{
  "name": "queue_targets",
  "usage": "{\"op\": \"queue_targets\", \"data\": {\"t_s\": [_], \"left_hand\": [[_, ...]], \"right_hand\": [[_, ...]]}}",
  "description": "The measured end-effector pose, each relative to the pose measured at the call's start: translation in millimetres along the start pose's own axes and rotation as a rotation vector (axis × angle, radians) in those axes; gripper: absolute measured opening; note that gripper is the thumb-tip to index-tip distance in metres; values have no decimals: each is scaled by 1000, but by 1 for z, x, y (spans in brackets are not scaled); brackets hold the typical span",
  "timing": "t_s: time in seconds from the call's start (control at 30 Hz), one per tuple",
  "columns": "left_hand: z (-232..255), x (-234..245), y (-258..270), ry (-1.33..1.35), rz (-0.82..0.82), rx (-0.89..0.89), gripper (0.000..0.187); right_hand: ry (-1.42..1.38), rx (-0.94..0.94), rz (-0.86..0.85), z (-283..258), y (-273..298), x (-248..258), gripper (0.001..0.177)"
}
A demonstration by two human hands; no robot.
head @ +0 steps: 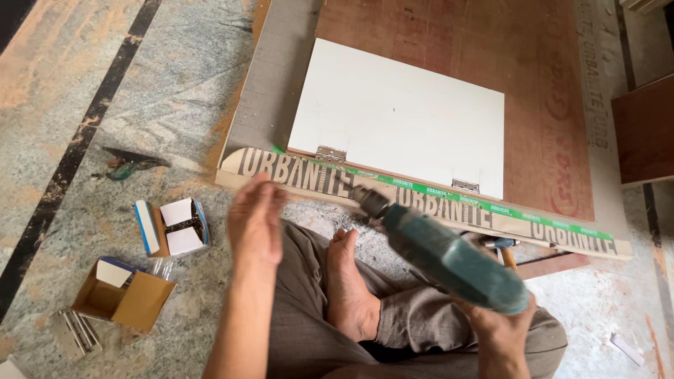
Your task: The person aligns metal hinges on a white panel and uses a power drill to secure them with screws.
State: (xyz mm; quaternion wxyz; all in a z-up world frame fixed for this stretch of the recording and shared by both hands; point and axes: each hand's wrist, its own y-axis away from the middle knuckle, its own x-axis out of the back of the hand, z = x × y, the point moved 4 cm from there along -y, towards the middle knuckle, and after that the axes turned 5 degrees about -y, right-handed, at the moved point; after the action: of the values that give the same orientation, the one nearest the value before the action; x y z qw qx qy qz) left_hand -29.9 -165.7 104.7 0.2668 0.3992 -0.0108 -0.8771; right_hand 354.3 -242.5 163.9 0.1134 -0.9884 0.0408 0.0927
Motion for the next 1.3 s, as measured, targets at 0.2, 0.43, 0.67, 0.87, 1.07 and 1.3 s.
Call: {"op": "queue_targets", "data": {"t_s": [0.2, 0.43, 0.67, 0.87, 1.07, 1.3], "left_hand": [[-29, -31, 22, 199, -181, 141, 12], [-33, -28, 24, 228, -178, 145, 13], [-48, -16, 19, 184, -172, 115, 12], [-73, -1, -2, -16, -224, 82, 9], [-90, -10, -34, 245, -384, 235, 10], [-97, -17, -102, -768, -393, -29, 20]], "right_hand": [[180, 17, -147, 20, 8, 4, 63], [133, -34, -148, 26, 8, 4, 62], [229, 76, -239, 25, 1, 8, 65], [709, 426, -448, 29, -22, 16, 68], [287, 81, -417, 32, -59, 1, 58], [901, 17, -295, 8, -121, -41, 59]]}}
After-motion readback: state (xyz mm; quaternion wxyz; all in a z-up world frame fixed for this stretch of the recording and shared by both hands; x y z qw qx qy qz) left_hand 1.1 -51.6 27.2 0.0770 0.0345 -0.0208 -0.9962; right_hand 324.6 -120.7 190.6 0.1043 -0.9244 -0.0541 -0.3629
